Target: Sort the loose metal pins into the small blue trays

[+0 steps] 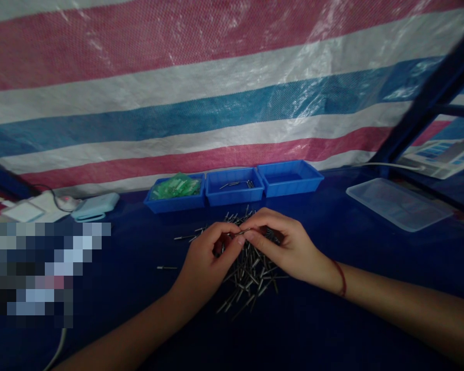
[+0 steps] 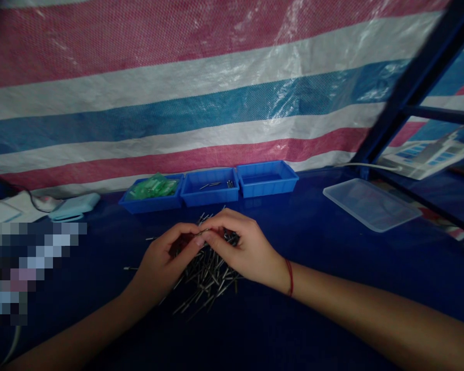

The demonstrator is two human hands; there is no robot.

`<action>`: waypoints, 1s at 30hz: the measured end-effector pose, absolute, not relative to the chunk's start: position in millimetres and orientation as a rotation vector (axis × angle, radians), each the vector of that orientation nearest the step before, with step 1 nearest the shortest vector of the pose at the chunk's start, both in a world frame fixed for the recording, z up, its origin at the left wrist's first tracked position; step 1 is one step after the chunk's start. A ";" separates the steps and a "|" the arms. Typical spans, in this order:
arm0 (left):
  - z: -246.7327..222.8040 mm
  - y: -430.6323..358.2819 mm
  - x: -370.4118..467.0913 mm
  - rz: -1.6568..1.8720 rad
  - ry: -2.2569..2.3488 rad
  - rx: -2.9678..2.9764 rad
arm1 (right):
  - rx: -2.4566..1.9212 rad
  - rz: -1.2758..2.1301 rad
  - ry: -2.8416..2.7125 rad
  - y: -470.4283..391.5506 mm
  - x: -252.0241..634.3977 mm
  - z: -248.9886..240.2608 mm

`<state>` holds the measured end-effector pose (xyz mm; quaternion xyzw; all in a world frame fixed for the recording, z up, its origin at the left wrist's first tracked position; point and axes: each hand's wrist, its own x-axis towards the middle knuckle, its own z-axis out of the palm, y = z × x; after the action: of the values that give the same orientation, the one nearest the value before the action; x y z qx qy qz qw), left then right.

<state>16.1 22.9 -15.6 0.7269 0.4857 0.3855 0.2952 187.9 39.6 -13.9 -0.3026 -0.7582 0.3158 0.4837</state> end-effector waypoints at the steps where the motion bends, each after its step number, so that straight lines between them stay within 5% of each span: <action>1: -15.3 22.6 16.2 1.047 1.301 1.939 | -0.737 0.756 -1.846 40.0 188.1 -14.2; 13: -9.0 20.4 15.2 1.181 1.266 2.045 | -0.725 0.692 -1.989 43.8 187.0 -13.4; 23: -7.0 33.9 0.5 1.158 1.292 2.179 | -1.210 -0.109 -2.075 129.9 183.7 10.9; 30: -6.2 38.6 -4.4 0.936 1.172 2.441 | -1.102 -0.009 -2.152 82.5 201.5 -7.9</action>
<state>-4.4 38.6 -6.2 0.8438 0.4053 0.3237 0.1376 201.5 82.5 -7.9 -0.4263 -0.8324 -0.0035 0.3541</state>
